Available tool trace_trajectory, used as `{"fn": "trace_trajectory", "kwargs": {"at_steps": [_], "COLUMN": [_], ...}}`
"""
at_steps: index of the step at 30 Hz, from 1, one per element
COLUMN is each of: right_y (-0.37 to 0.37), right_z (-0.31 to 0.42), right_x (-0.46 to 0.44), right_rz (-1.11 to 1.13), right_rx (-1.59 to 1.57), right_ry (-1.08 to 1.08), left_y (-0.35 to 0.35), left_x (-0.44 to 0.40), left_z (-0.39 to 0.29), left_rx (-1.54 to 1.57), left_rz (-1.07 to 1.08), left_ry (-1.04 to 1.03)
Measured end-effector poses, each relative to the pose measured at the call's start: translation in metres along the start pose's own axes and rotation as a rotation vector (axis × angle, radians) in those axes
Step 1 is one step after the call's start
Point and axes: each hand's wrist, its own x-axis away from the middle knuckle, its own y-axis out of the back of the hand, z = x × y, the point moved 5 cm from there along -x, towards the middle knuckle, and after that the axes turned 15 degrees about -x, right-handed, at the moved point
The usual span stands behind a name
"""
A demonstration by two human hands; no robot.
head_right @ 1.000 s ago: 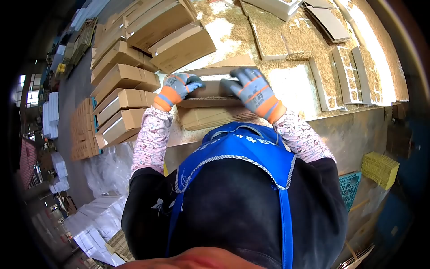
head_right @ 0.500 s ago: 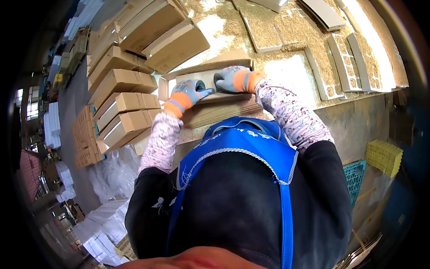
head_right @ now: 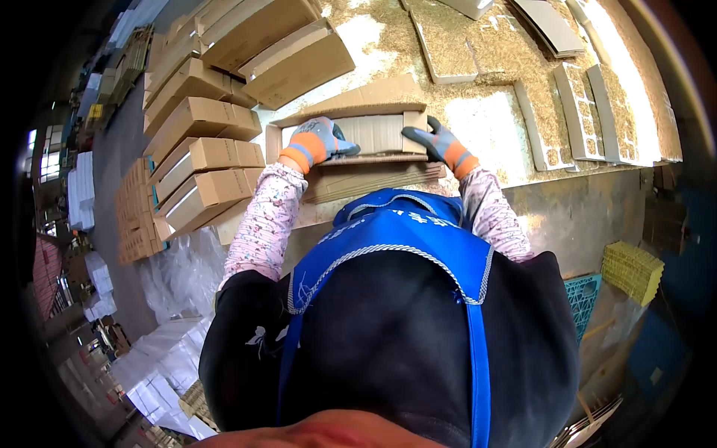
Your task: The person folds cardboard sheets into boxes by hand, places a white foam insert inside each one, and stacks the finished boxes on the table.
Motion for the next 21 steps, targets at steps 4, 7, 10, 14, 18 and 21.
{"fn": "trace_trajectory", "kwargs": {"at_steps": [4, 7, 10, 14, 18, 21], "right_y": [0.008, 0.002, -0.008, -0.004, -0.004, -0.01], "right_z": [0.035, 0.03, 0.027, 0.022, 0.033, 0.034], "right_x": [0.0, 0.007, 0.008, 0.0, 0.0, 0.006], "right_rz": [0.017, -0.004, -0.046, 0.138, 0.108, 0.054], "right_rx": [-0.52, -0.414, -0.61, -0.199, -0.252, 0.026], "right_ry": [-0.38, -0.364, -0.336, 0.019, -0.031, 0.281], "left_y": [0.026, 0.039, -0.023, -0.1, -0.053, -0.05], "left_x": [0.029, 0.049, 0.03, 0.012, 0.025, 0.024], "left_z": [0.013, 0.102, 0.169, 0.161, 0.121, 0.132], "left_rx": [0.087, 0.858, 1.022, 0.651, 0.901, 0.819], "left_rz": [-0.36, -0.888, -0.512, -0.372, -0.217, -0.399], "left_ry": [-0.07, -0.04, 0.058, -0.133, -0.13, 0.108]}}
